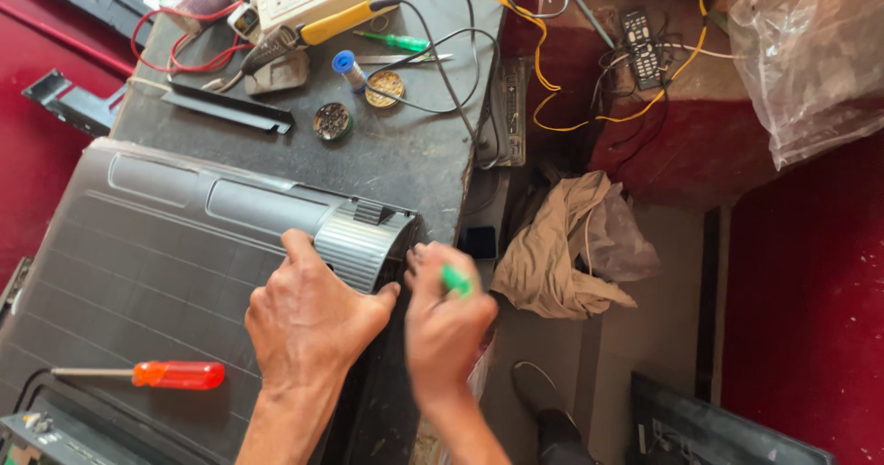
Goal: The person uses a green-handled screwdriver to unscrew fasteners along the edge of a black plastic casing, then switches to an orange-handled screwdriver to continue removing screws. The person repositions the casing on the workbench and continues unscrewing along its edges.
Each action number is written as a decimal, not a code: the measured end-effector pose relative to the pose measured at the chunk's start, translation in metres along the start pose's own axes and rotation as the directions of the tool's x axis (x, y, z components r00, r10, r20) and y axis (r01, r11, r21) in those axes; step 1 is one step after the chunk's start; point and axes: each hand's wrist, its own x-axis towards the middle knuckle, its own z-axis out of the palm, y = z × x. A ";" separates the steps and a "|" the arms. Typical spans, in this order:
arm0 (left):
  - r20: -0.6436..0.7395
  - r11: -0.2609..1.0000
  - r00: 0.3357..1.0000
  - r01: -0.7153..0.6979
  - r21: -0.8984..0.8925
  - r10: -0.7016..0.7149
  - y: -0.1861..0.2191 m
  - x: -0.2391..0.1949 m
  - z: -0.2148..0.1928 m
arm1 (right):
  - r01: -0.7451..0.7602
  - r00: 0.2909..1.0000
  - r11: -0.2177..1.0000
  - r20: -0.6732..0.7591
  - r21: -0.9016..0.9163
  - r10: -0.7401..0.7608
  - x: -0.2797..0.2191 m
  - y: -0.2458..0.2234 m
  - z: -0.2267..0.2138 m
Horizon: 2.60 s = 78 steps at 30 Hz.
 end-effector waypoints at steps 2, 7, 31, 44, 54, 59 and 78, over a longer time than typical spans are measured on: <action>0.018 1.000 1.000 0.004 -0.010 -0.004 -0.004 -0.001 0.000 | -0.145 0.989 0.967 0.034 0.211 0.141 0.016 0.000 -0.004; 0.073 0.997 0.995 -0.072 -0.025 0.073 -0.019 -0.011 -0.010 | 0.243 0.963 0.897 0.203 -0.369 -0.178 0.009 -0.009 -0.017; -0.033 0.994 0.997 -0.066 -0.089 0.063 -0.031 -0.020 0.006 | 0.344 0.930 0.873 0.251 -0.346 -0.267 -0.003 -0.007 -0.023; -0.057 0.986 0.993 -0.110 -0.126 0.104 -0.033 -0.020 0.005 | -0.314 0.921 0.927 0.304 0.208 0.243 0.039 -0.004 -0.033; -0.091 0.989 0.990 -0.115 -0.093 0.107 -0.034 -0.021 0.009 | 0.566 0.807 0.700 0.468 -0.436 -0.361 0.008 -0.013 -0.019; -0.016 0.993 0.997 -0.078 -0.093 0.077 -0.037 -0.025 0.002 | 0.276 0.906 0.902 0.404 -0.332 -0.128 0.042 -0.031 -0.015; -0.036 0.962 0.980 -0.200 -0.186 0.197 -0.061 -0.042 0.007 | 0.139 0.962 0.985 0.252 -0.106 -0.109 -0.041 -0.008 -0.034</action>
